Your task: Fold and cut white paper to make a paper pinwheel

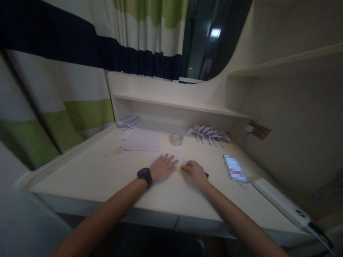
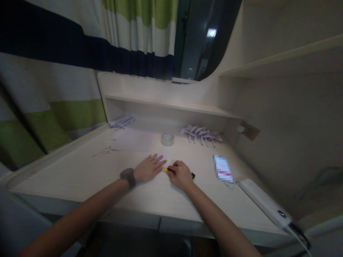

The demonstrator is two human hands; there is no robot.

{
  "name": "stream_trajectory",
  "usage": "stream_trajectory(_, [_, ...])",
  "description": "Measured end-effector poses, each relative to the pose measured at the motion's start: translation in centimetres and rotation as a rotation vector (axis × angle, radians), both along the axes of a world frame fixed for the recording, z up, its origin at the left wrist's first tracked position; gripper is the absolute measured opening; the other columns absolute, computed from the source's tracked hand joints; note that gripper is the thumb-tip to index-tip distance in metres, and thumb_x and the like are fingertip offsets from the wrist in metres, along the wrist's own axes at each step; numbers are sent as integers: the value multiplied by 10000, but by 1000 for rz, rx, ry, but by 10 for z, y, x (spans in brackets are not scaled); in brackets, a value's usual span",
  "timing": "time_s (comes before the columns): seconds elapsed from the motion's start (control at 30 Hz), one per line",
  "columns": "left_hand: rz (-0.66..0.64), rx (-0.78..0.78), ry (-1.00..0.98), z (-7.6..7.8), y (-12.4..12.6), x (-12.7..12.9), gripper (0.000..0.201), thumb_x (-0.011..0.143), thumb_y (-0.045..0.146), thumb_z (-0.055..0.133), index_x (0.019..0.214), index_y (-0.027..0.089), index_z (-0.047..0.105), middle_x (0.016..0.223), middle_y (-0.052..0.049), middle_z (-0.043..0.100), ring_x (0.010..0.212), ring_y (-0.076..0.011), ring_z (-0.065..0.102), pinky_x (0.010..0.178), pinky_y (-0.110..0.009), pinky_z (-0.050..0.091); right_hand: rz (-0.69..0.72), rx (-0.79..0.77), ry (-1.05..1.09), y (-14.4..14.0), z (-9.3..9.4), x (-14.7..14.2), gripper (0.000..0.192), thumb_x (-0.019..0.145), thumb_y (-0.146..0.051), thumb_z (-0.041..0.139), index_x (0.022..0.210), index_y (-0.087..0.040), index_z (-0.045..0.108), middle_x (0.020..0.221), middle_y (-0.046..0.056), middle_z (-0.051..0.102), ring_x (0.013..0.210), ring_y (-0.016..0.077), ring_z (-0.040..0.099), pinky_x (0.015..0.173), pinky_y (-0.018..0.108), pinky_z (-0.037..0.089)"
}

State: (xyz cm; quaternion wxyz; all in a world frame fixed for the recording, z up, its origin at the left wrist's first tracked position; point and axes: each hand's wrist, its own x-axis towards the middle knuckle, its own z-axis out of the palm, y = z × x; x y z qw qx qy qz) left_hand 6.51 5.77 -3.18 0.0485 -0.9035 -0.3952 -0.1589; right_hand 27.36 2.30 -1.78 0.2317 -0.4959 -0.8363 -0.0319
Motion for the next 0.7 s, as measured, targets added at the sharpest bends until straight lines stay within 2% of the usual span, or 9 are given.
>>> stream_trajectory(0.17, [6, 11, 10, -1, -1, 0, 473, 959, 438, 212, 1366, 280, 396, 1448, -60, 362, 1331, -306, 283, 1051, -487, 215, -58, -13, -15, -3, 0, -5, 240, 868, -359, 516, 856, -218, 710, 826, 69, 598, 826, 192, 536, 764, 296, 394])
stream_trajectory(0.47, [-35, -42, -32, 3, -1, -2, 467, 960, 449, 205, 1351, 305, 415, 1447, -47, 368, 1335, -279, 286, 1053, -479, 216, 40, 26, -9, 0, -1, 0, 209, 849, -357, 553, 902, -243, 721, 802, 57, 583, 796, 184, 528, 730, 290, 392])
stream_trajectory(0.7, [80, -67, -57, 3, -2, -5, 515, 905, 575, 269, 1341, 352, 427, 1455, -44, 351, 1329, -361, 265, 1032, -581, 181, 38, 9, -33, 0, 0, -1, 229, 866, -373, 532, 881, -245, 721, 800, 57, 579, 794, 183, 522, 716, 292, 382])
